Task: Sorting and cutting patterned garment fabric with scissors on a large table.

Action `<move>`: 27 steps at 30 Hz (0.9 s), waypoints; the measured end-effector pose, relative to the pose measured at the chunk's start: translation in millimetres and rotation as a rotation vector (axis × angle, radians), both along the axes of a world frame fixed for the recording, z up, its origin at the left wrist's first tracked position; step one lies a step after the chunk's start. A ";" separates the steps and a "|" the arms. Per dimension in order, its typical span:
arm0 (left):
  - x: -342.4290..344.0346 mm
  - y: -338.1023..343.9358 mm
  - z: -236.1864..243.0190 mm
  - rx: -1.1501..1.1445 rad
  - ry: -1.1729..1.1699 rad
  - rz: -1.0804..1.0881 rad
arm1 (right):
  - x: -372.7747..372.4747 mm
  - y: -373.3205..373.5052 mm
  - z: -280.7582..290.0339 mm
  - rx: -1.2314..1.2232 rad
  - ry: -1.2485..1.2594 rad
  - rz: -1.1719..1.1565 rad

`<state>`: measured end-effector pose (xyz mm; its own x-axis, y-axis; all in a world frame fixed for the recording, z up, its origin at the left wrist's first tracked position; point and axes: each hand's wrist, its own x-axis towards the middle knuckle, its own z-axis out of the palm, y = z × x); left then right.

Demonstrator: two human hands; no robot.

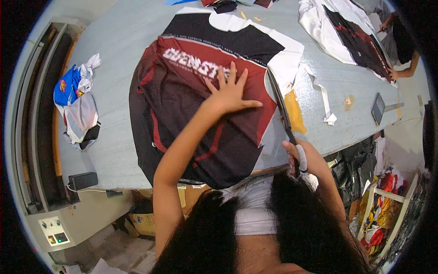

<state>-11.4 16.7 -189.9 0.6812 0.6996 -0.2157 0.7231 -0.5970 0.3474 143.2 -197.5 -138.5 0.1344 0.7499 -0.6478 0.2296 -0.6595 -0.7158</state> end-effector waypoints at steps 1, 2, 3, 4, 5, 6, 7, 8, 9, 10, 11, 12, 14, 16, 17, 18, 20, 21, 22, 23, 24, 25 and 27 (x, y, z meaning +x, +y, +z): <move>4.2 -13.9 -4.3 -0.009 -0.049 0.068 | 4.3 0.7 1.7 0.010 0.005 0.002; 11.7 -33.0 -3.5 -0.017 -0.047 0.062 | 11.6 -1.7 5.9 0.010 -0.010 0.013; 15.2 -51.2 -1.2 -0.018 -0.040 0.067 | 20.2 -2.7 7.3 0.016 -0.019 0.036; 20.3 -63.2 8.1 -0.098 -0.006 0.039 | 33.7 -5.4 -1.1 -0.016 -0.095 0.075; 21.8 -68.0 23.1 -0.180 -0.010 0.038 | 41.0 -5.2 -0.1 -0.002 -0.098 0.075; 24.0 -58.9 26.3 -0.196 -0.071 0.031 | 46.8 -5.0 2.4 0.013 -0.142 0.132; 27.2 -44.0 30.1 -0.212 -0.132 0.022 | 50.6 -4.3 5.6 0.027 -0.187 0.187; 31.1 -26.1 39.7 -0.107 -0.131 0.015 | 48.8 -4.0 13.1 -0.025 -0.179 0.156; 38.2 -3.5 48.7 -0.005 -0.132 0.007 | 51.3 -5.5 10.5 -0.017 -0.185 0.154; 37.5 24.5 34.3 0.211 -0.263 -0.013 | 52.7 -5.8 5.0 0.010 -0.184 0.187; 36.9 50.8 42.3 0.315 -0.237 -0.123 | 54.4 -9.1 5.9 0.027 -0.192 0.199; 32.2 78.7 30.5 0.359 -0.222 -0.006 | 49.7 -7.3 10.3 0.027 -0.232 0.206; 10.9 126.2 -4.3 0.223 -0.203 0.369 | 50.2 -9.6 1.8 0.068 -0.286 0.245; -4.6 139.2 -19.9 0.266 -0.133 0.533 | 43.9 2.0 18.2 -0.033 -0.234 0.215; -6.9 137.4 -21.4 0.246 -0.143 0.623 | 48.8 7.8 15.1 -0.025 -0.224 0.197; -16.8 142.0 -26.9 0.220 -0.180 0.710 | 49.4 10.2 15.4 0.014 -0.258 0.254; -23.9 140.7 -32.0 0.190 -0.208 0.792 | 51.8 16.1 18.6 0.014 -0.279 0.314; -20.5 134.7 -25.3 0.276 -0.162 0.825 | 55.2 20.7 18.3 0.015 -0.274 0.316; -16.9 127.3 -20.0 0.361 -0.115 0.859 | 58.2 24.4 17.3 0.014 -0.201 0.315; -14.5 120.8 -17.1 0.407 -0.169 0.680 | 61.0 28.8 18.6 0.017 -0.133 0.320; -7.5 111.5 -10.6 0.446 -0.222 0.492 | 67.5 30.5 14.4 0.005 -0.084 0.340; -0.9 104.7 -3.1 0.408 -0.253 0.229 | 73.3 31.7 12.7 0.003 -0.087 0.339; 5.4 96.7 -16.6 0.463 -0.382 -0.014 | 76.4 36.9 12.3 0.011 -0.045 0.436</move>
